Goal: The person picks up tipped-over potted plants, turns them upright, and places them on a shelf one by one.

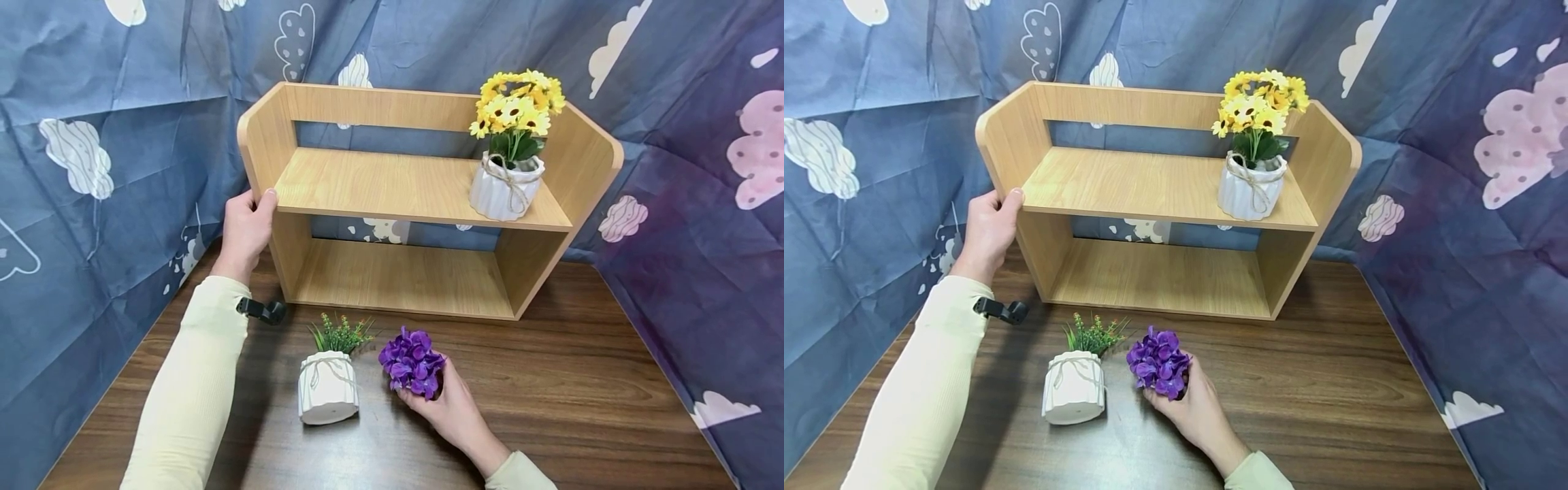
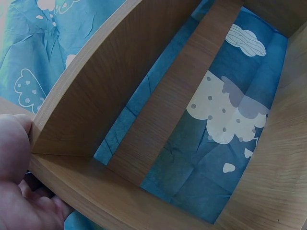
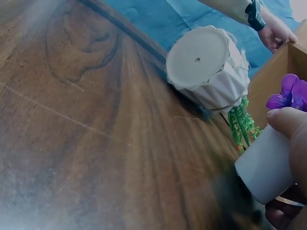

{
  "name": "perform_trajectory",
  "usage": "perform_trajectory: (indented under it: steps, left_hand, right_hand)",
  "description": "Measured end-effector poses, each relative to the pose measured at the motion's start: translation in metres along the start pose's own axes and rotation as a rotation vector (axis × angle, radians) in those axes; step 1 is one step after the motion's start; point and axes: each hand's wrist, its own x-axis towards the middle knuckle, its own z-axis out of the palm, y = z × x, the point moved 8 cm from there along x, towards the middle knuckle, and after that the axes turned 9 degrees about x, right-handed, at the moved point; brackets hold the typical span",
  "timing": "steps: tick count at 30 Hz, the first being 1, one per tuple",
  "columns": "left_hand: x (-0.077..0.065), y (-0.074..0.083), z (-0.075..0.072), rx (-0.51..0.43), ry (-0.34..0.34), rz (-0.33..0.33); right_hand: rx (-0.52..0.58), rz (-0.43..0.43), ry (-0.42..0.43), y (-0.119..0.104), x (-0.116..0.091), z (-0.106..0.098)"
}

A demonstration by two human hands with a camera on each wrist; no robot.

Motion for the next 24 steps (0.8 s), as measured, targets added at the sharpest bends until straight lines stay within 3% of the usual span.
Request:
perform_trajectory:
  steps: [7,15,24]
  left_hand:
    - [-0.001,0.001,-0.001,0.009,0.004,0.004]
    - [0.001,-0.001,-0.003,0.015,-0.002,-0.012]
    - [0.001,-0.001,0.0,0.013,-0.003,-0.004]
  right_hand:
    - [0.008,-0.015,-0.035,-0.021,0.013,-0.006]
    - [-0.005,-0.091,-0.079,-0.062,0.043,-0.019]
    - [-0.039,-0.123,-0.05,-0.098,0.071,-0.036]
